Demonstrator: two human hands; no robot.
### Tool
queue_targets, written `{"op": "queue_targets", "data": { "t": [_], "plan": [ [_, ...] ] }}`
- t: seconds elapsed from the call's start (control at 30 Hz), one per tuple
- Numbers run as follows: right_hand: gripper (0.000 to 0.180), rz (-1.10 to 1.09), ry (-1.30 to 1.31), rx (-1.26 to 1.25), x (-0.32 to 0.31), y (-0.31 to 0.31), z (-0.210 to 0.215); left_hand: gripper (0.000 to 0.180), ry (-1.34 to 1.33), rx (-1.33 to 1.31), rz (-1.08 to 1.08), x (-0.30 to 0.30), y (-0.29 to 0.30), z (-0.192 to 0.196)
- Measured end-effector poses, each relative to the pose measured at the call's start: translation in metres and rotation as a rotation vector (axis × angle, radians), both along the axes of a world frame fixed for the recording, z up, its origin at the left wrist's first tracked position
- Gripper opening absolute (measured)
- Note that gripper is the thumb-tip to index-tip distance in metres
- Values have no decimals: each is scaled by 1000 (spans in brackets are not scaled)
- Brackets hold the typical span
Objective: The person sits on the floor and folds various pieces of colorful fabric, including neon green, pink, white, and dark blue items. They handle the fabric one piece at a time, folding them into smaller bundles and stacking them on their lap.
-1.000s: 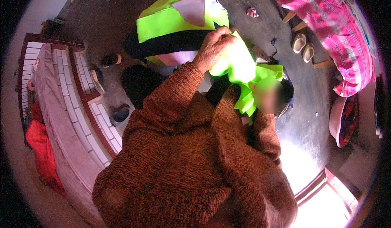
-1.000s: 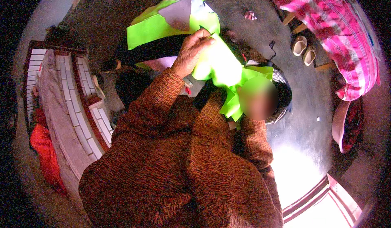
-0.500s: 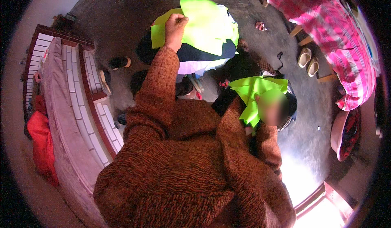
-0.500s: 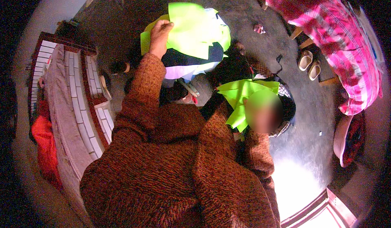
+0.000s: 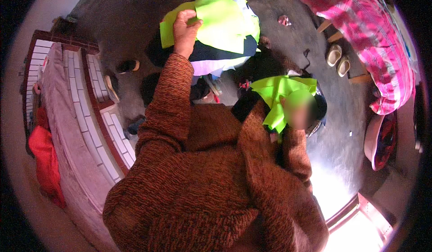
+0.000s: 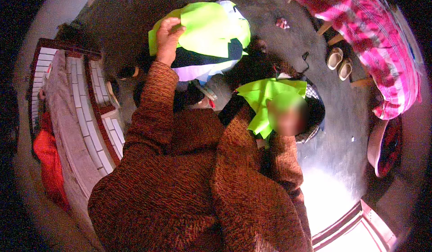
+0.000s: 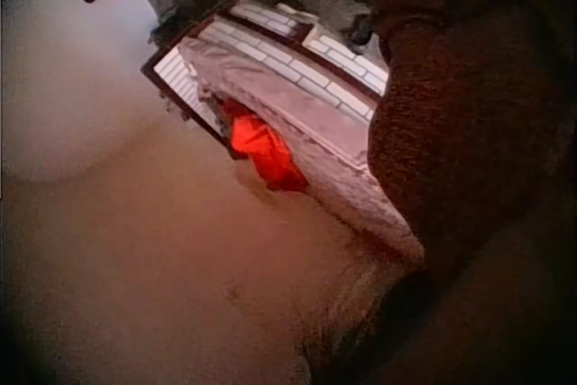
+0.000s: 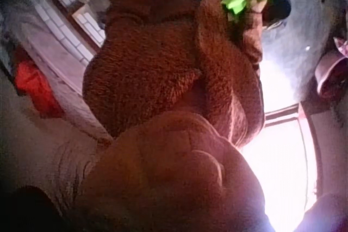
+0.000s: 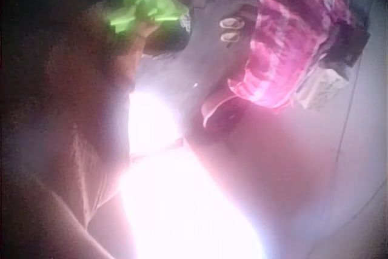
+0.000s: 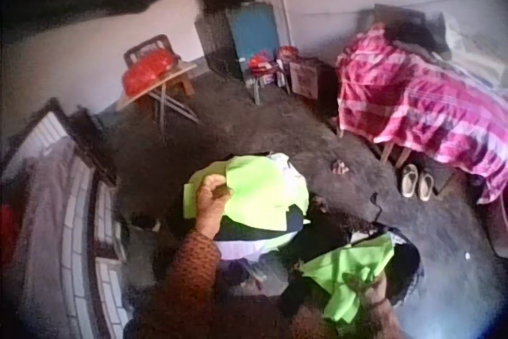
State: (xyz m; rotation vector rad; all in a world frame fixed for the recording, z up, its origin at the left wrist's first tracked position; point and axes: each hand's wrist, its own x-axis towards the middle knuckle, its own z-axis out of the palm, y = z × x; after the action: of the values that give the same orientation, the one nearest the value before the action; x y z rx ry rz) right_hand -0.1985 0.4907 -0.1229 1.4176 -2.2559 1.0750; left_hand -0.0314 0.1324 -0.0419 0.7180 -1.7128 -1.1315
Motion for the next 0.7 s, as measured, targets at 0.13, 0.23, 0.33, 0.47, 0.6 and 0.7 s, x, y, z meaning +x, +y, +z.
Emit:
{"op": "queue_targets", "data": {
  "t": [0.13, 0.23, 0.33, 0.47, 0.6, 0.7],
  "plan": [
    [43, 24, -112, -31, 5, -3, 7, 31, -94, -103, 74, 8, 6, -10],
    [56, -6, -326, 120, -2, 6, -2, 31, -279, 145, 111, 9, 30, 4],
    [56, -12, -331, 120, 7, 1, 17, 30, -342, -84, 202, 14, 23, -19],
    [44, -11, -131, -79, 4, -3, 16, 34, -444, -337, 255, 15, 34, -10],
    [41, -47, -57, -80, 7, -7, 26, 35, -473, -614, 360, 14, 60, 5],
    [41, -42, -102, 4, 5, -4, 26, 35, -484, -711, 399, 4, 84, 24]
  ]
}}
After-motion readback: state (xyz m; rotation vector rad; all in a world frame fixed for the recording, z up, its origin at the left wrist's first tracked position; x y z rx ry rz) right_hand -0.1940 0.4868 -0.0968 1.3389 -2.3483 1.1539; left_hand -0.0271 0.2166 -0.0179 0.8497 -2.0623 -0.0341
